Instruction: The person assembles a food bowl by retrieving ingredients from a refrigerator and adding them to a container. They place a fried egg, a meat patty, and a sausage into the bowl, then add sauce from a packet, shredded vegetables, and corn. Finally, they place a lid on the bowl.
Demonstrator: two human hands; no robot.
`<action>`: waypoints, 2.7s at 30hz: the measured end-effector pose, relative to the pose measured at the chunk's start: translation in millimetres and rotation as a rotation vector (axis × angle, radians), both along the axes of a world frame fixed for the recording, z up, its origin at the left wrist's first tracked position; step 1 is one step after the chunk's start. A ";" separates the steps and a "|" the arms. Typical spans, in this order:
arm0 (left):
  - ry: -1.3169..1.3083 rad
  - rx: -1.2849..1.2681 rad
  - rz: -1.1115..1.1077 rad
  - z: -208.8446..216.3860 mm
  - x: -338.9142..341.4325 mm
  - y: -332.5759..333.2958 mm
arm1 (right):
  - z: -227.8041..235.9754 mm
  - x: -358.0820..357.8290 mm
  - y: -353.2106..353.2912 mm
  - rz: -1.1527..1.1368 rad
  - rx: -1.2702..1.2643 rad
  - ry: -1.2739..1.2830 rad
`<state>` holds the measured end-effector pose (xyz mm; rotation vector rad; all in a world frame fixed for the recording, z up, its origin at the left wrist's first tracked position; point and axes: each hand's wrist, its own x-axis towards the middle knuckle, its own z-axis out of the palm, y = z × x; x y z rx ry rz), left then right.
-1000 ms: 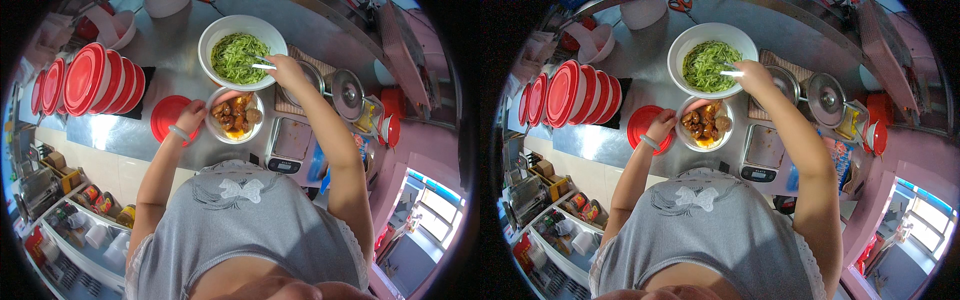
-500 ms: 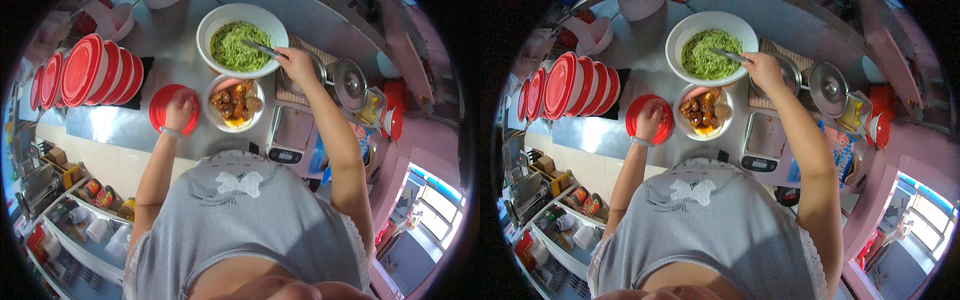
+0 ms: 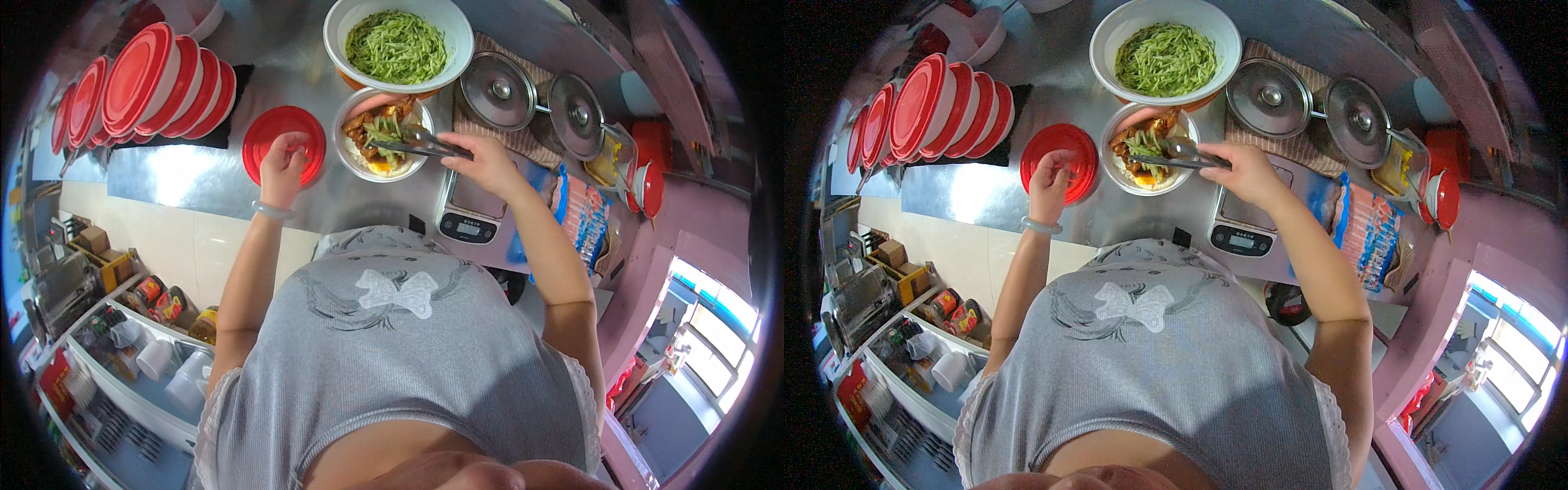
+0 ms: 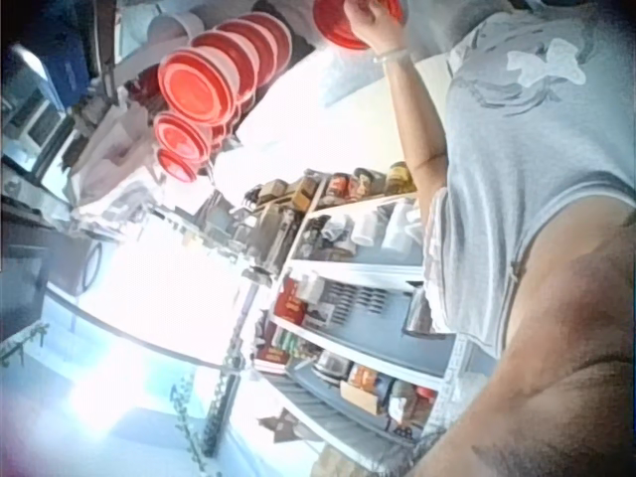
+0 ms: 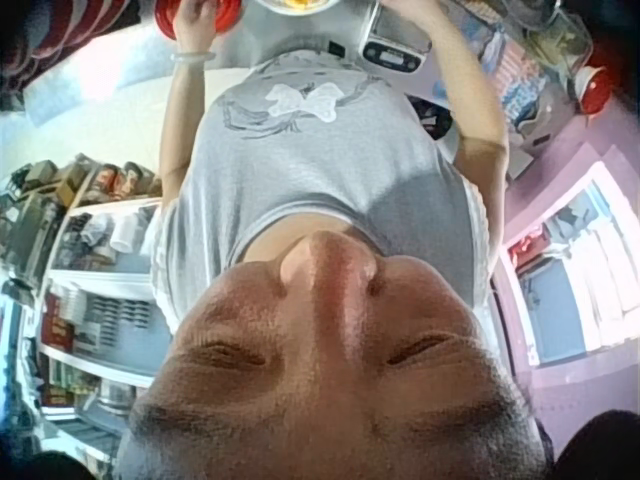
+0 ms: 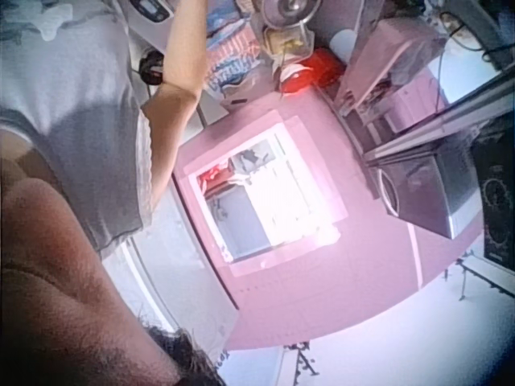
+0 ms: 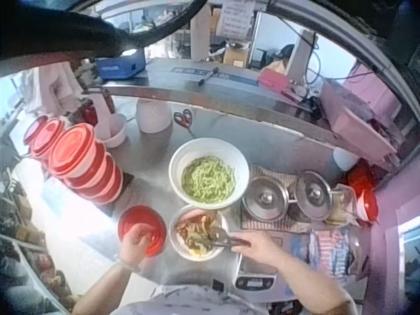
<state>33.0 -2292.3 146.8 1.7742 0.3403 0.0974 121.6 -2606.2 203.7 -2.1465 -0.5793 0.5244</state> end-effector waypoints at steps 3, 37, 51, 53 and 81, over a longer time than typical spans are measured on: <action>-0.024 0.022 -0.025 1.4 -0.9 -3.2 | 6.6 1.6 5.7 -0.027 -0.057 -0.173; -0.431 0.880 -0.565 36.7 26.3 -51.7 | 32.3 15.3 8.9 -0.102 -0.247 -0.406; 0.541 -0.605 -0.046 -29.3 17.0 -30.5 | 7.0 84.7 55.0 -0.171 -0.330 -0.499; 0.483 -0.552 -0.010 -38.0 14.0 -35.2 | 20.0 38.3 23.5 -0.209 -0.205 -0.374; 0.438 -0.486 0.038 -34.1 -43.8 -121.6 | -41.3 -101.1 -185.5 -0.815 0.220 0.135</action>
